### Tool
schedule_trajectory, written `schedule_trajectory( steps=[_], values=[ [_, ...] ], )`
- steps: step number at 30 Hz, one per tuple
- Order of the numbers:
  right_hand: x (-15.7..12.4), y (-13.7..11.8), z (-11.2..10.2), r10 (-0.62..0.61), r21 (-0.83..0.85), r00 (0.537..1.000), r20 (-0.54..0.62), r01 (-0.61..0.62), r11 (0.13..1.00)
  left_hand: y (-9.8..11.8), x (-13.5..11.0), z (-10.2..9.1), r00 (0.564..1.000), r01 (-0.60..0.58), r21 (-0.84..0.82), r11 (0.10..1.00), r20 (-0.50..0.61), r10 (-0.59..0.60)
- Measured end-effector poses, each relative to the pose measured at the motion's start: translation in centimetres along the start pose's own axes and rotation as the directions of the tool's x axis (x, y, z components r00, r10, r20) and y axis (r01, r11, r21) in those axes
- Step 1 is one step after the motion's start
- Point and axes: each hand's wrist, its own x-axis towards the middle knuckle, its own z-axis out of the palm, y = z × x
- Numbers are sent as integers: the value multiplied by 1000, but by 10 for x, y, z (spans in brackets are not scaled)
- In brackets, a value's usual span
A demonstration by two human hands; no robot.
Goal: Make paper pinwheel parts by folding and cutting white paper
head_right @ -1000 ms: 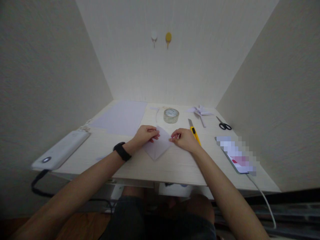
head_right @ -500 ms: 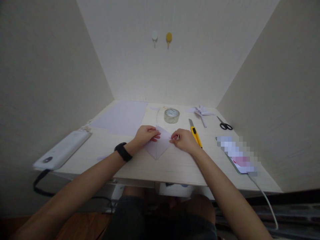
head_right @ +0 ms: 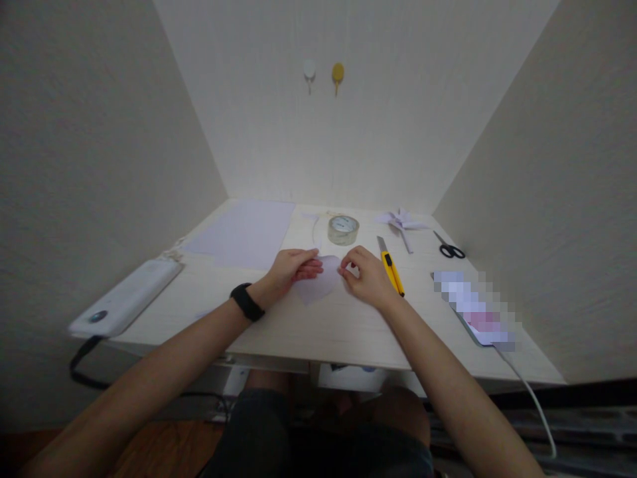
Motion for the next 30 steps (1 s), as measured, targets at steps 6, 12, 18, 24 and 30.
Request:
schedule_trajectory(
  steps=[6,12,18,24,30],
  values=[
    [-2,4,0,-126,-262,984,-126,89,961,-5,-2,-4,996,-32,-131,991,73,42],
    [-2,6,-3,-268,-386,963,22,255,886,-9,-3,-5,990,-22,-203,979,130,49],
    [-2,0,2,-263,-387,953,148,301,872,-16,2,-3,987,-80,-138,987,128,98],
    [-3,-1,7,-112,-125,993,29,114,986,-17,4,-1,969,-223,157,962,146,201],
    [-5,4,6,18,-94,997,76,-10,996,-12,-2,5,990,-82,-89,993,107,91]
  ],
)
